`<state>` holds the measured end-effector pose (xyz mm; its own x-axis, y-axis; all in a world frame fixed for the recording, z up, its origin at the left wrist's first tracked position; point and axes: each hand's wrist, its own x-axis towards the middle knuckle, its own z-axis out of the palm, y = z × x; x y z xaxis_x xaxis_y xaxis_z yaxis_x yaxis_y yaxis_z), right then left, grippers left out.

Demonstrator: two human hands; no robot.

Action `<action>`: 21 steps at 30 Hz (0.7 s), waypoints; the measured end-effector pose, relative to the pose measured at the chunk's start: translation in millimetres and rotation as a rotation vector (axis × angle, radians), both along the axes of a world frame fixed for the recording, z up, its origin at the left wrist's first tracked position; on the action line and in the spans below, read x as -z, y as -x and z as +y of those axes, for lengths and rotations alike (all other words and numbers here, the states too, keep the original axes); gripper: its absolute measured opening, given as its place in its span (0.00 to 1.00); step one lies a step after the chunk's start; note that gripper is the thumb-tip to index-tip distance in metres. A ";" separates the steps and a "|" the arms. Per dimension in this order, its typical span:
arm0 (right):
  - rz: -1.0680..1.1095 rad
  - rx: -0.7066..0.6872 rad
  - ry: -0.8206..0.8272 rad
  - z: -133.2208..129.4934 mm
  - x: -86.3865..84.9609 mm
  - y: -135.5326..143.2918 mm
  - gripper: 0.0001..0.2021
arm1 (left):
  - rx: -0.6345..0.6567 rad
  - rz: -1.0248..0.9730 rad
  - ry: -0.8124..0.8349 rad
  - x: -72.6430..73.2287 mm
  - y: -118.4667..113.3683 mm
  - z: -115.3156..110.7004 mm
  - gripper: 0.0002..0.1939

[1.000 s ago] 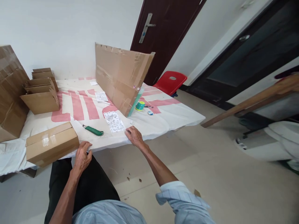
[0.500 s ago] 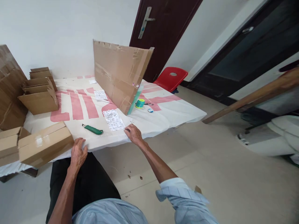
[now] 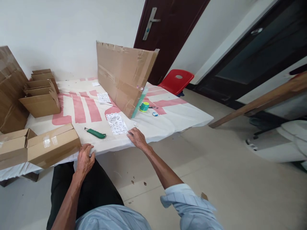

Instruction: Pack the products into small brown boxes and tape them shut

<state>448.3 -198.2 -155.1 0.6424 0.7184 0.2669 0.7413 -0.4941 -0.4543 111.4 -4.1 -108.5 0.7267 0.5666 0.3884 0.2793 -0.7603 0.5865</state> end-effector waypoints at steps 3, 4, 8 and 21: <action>0.014 0.044 0.005 3.7 -2.3 -5.3 0.12 | 0.006 -0.002 -0.004 -0.8 -1.1 -1.7 0.14; 0.020 0.064 0.010 5.5 -3.2 -7.4 0.12 | 0.005 0.001 -0.008 -0.9 -1.3 -1.9 0.14; 0.043 0.145 0.040 14.5 -7.2 -13.1 0.10 | -0.001 0.028 -0.025 -1.1 -1.2 -2.3 0.15; 0.137 0.368 0.169 23.5 -39.1 -1.3 0.16 | -0.016 0.021 0.033 7.2 -1.3 -11.4 0.12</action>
<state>449.6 -174.7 -116.0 0.8853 0.4612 0.0589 0.4401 -0.7903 -0.4263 112.7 -15.5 -115.7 0.7253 0.5902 0.3543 0.3037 -0.7363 0.6047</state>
